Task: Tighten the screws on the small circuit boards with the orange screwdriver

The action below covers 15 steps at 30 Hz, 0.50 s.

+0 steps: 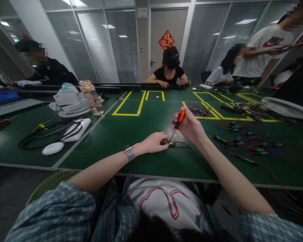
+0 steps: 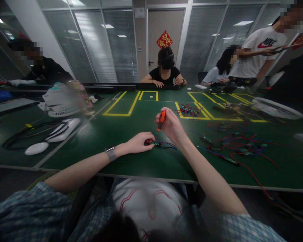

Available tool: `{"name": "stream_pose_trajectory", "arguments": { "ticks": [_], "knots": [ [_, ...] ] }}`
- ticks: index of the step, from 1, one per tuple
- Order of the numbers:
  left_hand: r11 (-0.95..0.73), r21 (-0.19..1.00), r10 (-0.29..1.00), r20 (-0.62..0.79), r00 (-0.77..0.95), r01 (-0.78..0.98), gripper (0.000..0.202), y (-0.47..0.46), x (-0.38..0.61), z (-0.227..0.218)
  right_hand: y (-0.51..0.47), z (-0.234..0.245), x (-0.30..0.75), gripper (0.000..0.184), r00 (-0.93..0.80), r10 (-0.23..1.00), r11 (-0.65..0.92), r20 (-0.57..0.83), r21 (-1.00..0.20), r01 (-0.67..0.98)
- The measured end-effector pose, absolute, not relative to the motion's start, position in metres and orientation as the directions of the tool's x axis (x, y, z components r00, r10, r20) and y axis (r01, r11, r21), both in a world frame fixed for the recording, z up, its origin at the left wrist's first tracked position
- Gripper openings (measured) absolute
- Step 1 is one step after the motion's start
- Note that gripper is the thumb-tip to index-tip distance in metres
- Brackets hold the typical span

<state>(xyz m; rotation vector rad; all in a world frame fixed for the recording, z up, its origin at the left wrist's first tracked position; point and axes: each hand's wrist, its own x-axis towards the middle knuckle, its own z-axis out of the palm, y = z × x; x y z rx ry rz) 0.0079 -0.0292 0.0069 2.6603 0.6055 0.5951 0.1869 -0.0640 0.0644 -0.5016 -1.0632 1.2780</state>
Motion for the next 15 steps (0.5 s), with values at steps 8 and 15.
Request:
{"name": "stream_pose_trajectory", "arguments": {
  "ticks": [8, 15],
  "knots": [
    [-0.850, 0.402, 0.477, 0.316, 0.820, 0.339, 0.010, -0.0293, 0.0082, 0.0070, -0.0662, 0.0660, 0.1877, 0.026, 0.002, 0.939, 0.295, 0.344, -0.803, -0.518],
    [-0.848, 0.406, 0.479, 0.313, 0.820, 0.341, 0.011, -0.0295, 0.0080, 0.0077, -0.0642, 0.0613, 0.1880, 0.024, -0.067, 0.925, 0.291, 0.374, -0.811, -0.508]
  ]
}}
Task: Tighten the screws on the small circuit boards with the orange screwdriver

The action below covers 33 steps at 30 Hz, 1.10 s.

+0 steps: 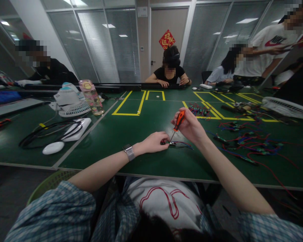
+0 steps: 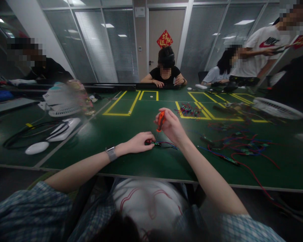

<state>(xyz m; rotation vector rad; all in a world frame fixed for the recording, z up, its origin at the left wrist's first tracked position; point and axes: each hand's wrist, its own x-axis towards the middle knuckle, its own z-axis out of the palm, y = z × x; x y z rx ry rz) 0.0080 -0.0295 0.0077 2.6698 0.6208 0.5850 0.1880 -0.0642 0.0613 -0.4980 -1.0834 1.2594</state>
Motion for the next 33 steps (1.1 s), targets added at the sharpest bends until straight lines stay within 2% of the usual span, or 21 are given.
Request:
{"name": "stream_pose_trajectory", "arguments": {
  "ticks": [12, 19, 33],
  "knots": [
    [-0.846, 0.417, 0.479, 0.314, 0.820, 0.334, 0.011, -0.0293, 0.0083, 0.0068, -0.0661, 0.0652, 0.1854, 0.024, -0.060, 0.938, 0.262, 0.340, -0.815, -0.516],
    [-0.849, 0.420, 0.470, 0.326, 0.820, 0.320, 0.011, -0.0290, 0.0080, 0.0063, -0.0661, 0.0647, 0.1860, 0.030, -0.016, 0.939, 0.279, 0.345, -0.785, -0.553],
    [-0.854, 0.417, 0.464, 0.341, 0.818, 0.311, 0.009, -0.0286, 0.0080, 0.0054, -0.0612, 0.0606, 0.1884, 0.021, -0.057, 0.916, 0.308, 0.397, -0.787, -0.534]
  ]
}}
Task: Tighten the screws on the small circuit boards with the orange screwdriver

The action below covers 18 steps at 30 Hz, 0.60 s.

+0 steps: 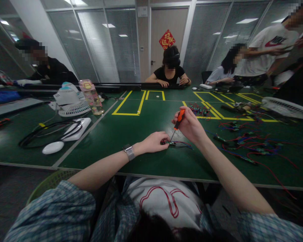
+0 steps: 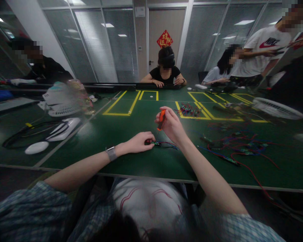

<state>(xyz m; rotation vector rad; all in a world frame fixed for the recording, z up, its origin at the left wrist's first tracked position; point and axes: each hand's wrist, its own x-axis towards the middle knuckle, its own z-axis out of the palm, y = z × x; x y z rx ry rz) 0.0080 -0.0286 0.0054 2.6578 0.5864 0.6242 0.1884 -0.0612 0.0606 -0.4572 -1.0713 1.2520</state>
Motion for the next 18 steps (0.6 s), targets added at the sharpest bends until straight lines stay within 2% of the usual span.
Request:
{"name": "stream_pose_trajectory", "arguments": {
  "ticks": [7, 14, 18],
  "knots": [
    [-0.846, 0.423, 0.478, 0.334, 0.812, 0.323, 0.008, -0.0300, 0.0080, 0.0067, -0.0626, 0.0630, 0.1866, 0.021, -0.093, 0.916, 0.277, 0.390, -0.783, -0.556],
    [-0.850, 0.424, 0.468, 0.335, 0.818, 0.313, 0.009, -0.0292, 0.0084, 0.0062, -0.0642, 0.0640, 0.1878, 0.027, -0.020, 0.936, 0.276, 0.351, -0.769, -0.577],
    [-0.849, 0.421, 0.472, 0.336, 0.815, 0.318, 0.009, -0.0290, 0.0081, 0.0056, -0.0629, 0.0636, 0.1887, 0.025, -0.046, 0.931, 0.272, 0.363, -0.769, -0.579]
  ]
}}
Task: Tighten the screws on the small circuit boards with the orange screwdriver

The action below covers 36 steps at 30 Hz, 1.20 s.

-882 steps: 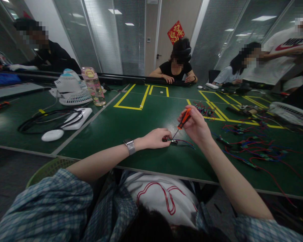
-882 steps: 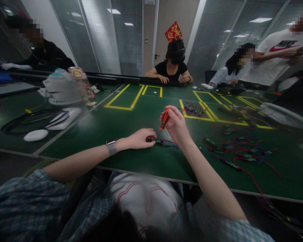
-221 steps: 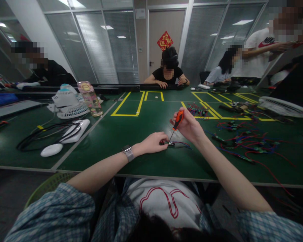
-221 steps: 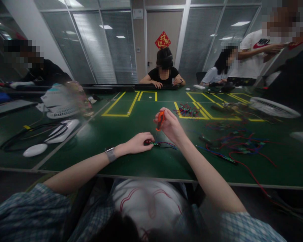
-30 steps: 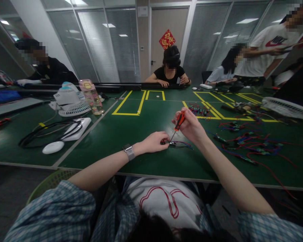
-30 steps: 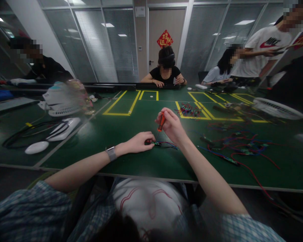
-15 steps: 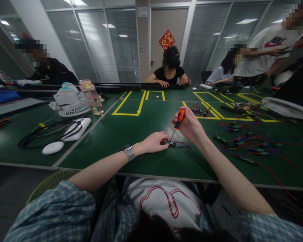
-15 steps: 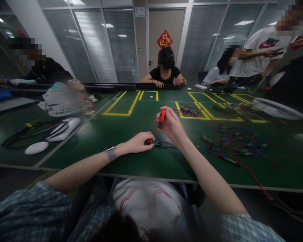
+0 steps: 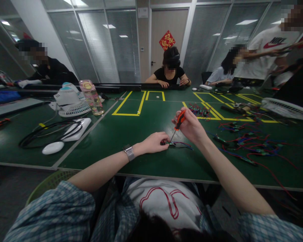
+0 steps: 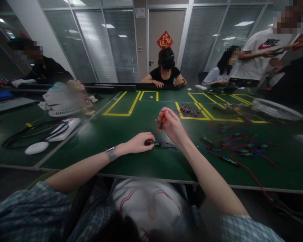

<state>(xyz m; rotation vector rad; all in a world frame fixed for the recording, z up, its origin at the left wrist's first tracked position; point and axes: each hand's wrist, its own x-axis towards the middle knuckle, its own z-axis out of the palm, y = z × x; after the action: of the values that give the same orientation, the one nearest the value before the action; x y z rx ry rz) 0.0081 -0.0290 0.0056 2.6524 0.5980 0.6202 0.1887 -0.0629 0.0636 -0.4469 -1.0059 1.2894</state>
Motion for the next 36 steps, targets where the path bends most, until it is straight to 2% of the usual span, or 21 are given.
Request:
{"name": "stream_pose_trajectory", "arguments": {
  "ticks": [5, 10, 13, 21, 36],
  "knots": [
    [-0.850, 0.411, 0.476, 0.328, 0.816, 0.330, 0.009, -0.0288, 0.0081, 0.0049, -0.0623, 0.0614, 0.1880, 0.023, -0.091, 0.911, 0.291, 0.402, -0.784, -0.548],
    [-0.855, 0.407, 0.467, 0.339, 0.817, 0.320, 0.010, -0.0282, 0.0081, 0.0044, -0.0651, 0.0640, 0.1863, 0.016, -0.132, 0.913, 0.259, 0.387, -0.798, -0.545],
    [-0.854, 0.408, 0.467, 0.330, 0.820, 0.323, 0.011, -0.0284, 0.0082, 0.0051, -0.0663, 0.0663, 0.1853, 0.019, -0.149, 0.915, 0.240, 0.376, -0.800, -0.550],
    [-0.856, 0.408, 0.464, 0.339, 0.818, 0.317, 0.010, -0.0281, 0.0081, 0.0042, -0.0650, 0.0643, 0.1866, 0.031, -0.026, 0.941, 0.259, 0.337, -0.768, -0.586],
    [-0.857, 0.401, 0.465, 0.336, 0.819, 0.323, 0.010, -0.0284, 0.0077, 0.0055, -0.0663, 0.0651, 0.1879, 0.023, -0.055, 0.940, 0.251, 0.336, -0.792, -0.556]
  ]
}}
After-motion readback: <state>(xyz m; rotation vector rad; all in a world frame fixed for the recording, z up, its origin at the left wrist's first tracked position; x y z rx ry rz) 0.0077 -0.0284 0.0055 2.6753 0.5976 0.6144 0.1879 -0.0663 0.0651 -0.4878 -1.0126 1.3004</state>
